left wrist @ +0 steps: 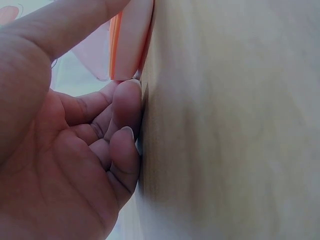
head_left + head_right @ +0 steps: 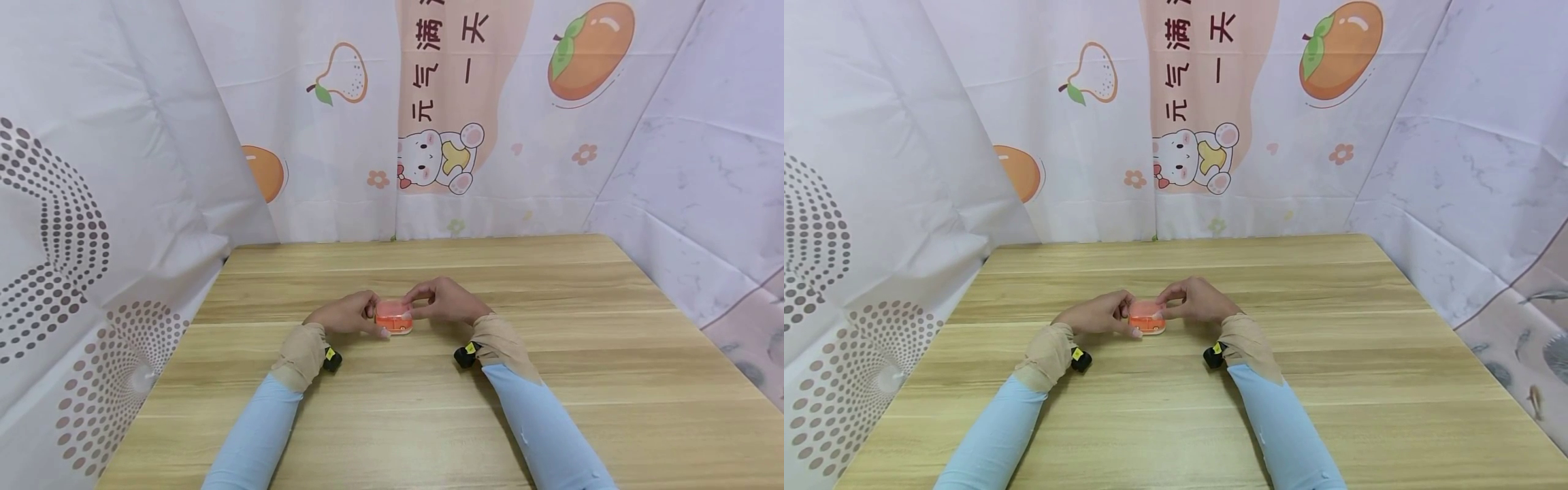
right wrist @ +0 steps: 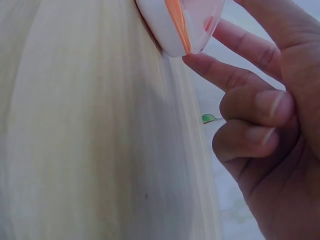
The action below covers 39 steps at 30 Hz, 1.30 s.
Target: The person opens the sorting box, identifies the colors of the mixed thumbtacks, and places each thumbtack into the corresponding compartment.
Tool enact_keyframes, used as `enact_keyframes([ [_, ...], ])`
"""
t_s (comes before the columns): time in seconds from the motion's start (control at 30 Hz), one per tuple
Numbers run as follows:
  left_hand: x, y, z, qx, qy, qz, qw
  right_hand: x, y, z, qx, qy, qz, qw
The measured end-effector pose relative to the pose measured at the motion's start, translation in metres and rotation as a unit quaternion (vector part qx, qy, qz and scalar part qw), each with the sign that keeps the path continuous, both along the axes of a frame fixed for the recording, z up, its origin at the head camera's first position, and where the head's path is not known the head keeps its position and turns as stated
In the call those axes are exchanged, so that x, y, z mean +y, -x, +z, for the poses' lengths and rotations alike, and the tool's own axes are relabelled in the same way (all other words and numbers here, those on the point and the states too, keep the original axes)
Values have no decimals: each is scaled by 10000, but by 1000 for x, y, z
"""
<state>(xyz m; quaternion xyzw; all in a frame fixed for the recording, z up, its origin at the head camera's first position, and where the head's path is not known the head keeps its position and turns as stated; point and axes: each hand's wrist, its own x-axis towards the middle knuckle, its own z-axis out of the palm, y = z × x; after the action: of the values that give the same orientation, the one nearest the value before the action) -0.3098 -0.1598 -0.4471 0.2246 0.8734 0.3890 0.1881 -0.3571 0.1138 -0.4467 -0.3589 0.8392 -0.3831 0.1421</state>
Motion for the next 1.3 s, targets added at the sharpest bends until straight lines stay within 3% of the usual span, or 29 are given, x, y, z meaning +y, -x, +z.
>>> enact_keyframes([
  [0.53,1,-2,2,51,-34,51,10000,-5,-3,4,371,-390,94,9985],
  [1.07,2,0,2,21,45,81,10000,-6,-2,1,768,-459,286,9956],
  [1.3,4,-2,0,218,114,129,9996,-8,-3,7,1059,-694,390,9912],
])
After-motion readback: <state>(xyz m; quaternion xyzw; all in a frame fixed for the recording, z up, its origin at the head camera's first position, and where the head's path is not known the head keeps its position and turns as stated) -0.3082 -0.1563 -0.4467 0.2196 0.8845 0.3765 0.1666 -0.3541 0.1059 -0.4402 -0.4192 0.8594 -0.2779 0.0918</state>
